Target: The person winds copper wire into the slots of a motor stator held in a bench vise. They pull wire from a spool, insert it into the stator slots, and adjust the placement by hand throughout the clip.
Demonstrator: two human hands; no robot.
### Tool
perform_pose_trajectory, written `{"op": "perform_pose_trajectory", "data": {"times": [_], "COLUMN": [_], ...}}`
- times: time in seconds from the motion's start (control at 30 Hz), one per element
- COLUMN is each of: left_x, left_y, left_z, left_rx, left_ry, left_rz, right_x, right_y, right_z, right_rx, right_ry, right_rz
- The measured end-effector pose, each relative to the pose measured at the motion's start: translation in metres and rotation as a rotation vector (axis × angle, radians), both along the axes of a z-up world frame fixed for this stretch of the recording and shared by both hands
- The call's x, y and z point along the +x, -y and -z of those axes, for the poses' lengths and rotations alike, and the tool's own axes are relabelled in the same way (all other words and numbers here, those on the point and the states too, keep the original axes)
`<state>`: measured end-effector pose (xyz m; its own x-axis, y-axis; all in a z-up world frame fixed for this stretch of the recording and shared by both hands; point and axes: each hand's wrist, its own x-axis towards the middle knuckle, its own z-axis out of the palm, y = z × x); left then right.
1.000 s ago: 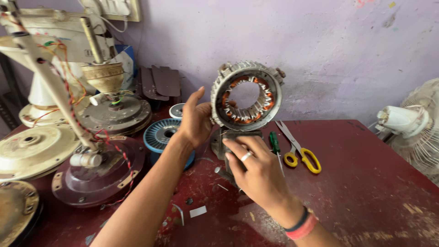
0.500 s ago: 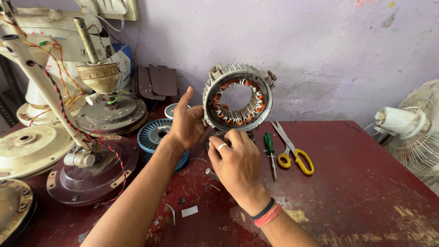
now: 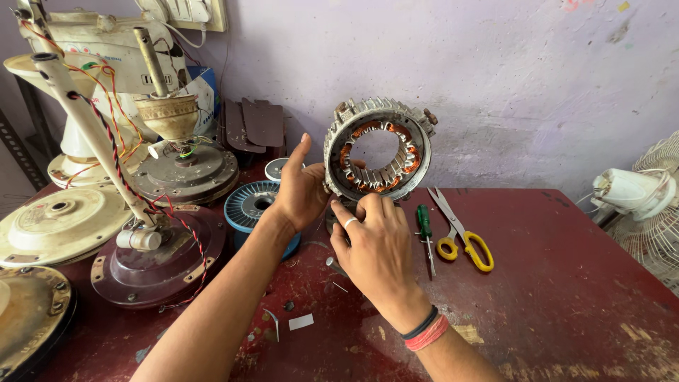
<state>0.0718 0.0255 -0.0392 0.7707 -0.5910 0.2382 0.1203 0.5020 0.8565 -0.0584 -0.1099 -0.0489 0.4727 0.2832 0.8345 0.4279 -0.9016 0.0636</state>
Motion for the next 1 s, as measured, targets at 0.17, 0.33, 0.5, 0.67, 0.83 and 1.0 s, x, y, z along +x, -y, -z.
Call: {"op": "perform_pose_trajectory", "data": {"times": [0.17, 0.33, 0.5, 0.67, 0.83, 1.0], "left_x": [0.000, 0.000, 0.001, 0.002, 0.005, 0.010], "left_y": [0.001, 0.000, 0.000, 0.000, -0.002, -0.002], "left_z": [0.003, 0.005, 0.003, 0.004, 0.002, 0.003], "left_rx": [-0.004, -0.045, -0.078, -0.060, 0.013, 0.003], "left_ry": [0.055, -0.017, 0.012, 0.020, 0.040, 0.024], "left_rz": [-0.017, 0.014, 0.048, 0.035, 0.011, 0.033], "right_x": [-0.002, -0.001, -0.002, 0.005, 0.009, 0.006], "right_y": [-0.003, -0.005, -0.005, -0.001, 0.015, 0.021], "right_z": [0.000, -0.002, -0.003, 0.010, 0.025, 0.031], "right_rx": [0.033, 0.020, 0.022, 0.037, 0.165, 0.295], "right_ry": [-0.015, 0.008, -0.008, 0.062, 0.175, 0.163], "right_rz": [0.021, 0.008, 0.013, -0.041, -0.195, -0.255]}}
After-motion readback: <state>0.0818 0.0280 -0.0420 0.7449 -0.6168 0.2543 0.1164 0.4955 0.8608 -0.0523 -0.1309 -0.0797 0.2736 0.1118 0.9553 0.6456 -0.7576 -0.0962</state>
